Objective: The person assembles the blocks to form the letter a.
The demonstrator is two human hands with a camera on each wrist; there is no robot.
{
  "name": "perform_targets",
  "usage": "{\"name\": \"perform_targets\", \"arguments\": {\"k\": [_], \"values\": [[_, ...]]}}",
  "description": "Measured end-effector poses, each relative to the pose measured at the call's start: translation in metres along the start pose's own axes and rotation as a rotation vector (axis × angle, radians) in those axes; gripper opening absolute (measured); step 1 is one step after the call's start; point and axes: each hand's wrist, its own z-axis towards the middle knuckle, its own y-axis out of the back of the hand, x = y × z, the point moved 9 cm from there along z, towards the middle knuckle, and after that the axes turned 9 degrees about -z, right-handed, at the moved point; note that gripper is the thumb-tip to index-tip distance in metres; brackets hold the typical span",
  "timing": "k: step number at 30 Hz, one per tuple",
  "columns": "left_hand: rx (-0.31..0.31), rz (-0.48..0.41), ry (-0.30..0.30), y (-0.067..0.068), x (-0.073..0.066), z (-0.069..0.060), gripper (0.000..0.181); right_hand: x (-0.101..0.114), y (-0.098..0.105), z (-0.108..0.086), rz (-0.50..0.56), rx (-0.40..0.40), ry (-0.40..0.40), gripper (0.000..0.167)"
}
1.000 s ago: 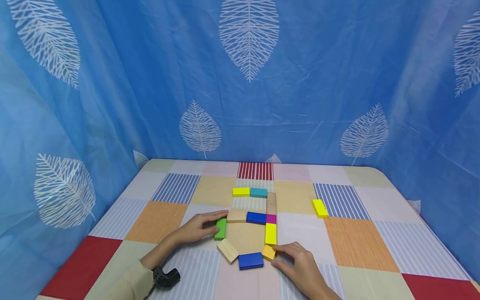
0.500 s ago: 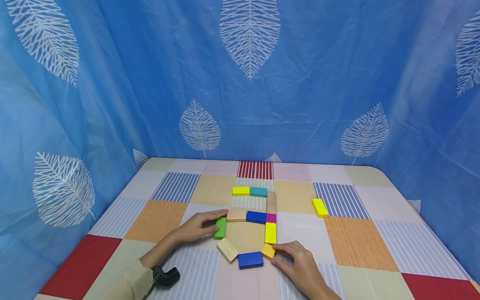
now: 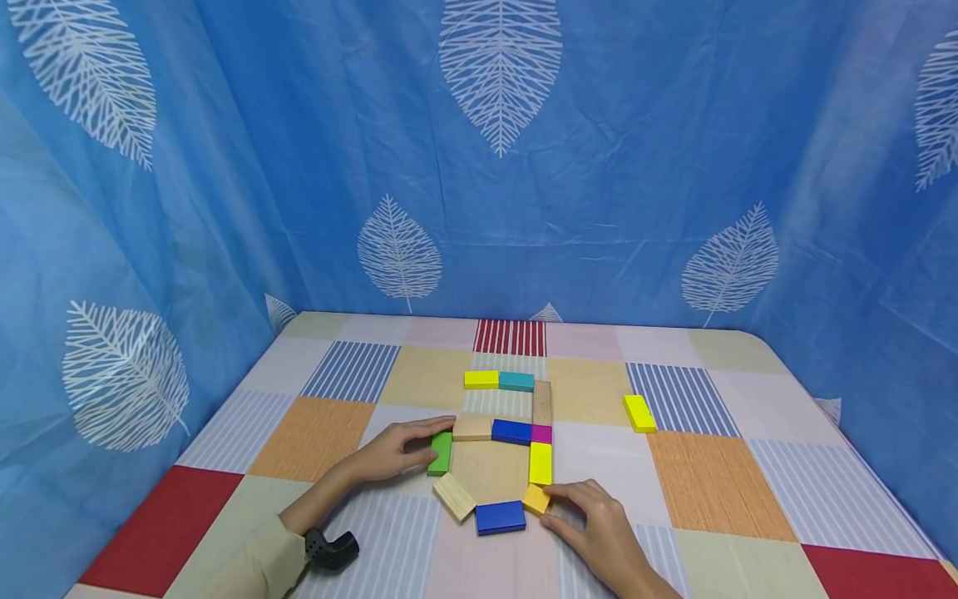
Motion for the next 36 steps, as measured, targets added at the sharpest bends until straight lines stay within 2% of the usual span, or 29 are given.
{"name": "perform_targets", "arguments": {"k": [4,7,11,16,20,36], "values": [[0.003,0.001,-0.008,0.0,-0.001,0.0,0.052,0.004,0.009,0.0,0.008,-0.064,0.045,0.04],[0.004,0.001,-0.01,0.0,-0.001,0.0,0.052,0.012,0.012,0.001,0.088,-0.084,0.114,0.043],[-0.002,-0.001,-0.015,0.0,-0.001,0.0,0.052,0.025,0.006,0.002,0.239,-0.021,0.234,0.044],[-0.001,-0.005,-0.015,0.0,0.001,-0.001,0.052,0.036,-0.005,0.005,0.32,0.057,0.313,0.044],[-0.001,-0.009,-0.018,0.0,0.002,-0.001,0.052,0.039,-0.012,0.006,0.346,0.094,0.334,0.043],[0.004,0.007,-0.017,0.0,0.003,0.0,0.052,0.039,-0.017,0.007,0.341,0.077,0.304,0.032]]}}
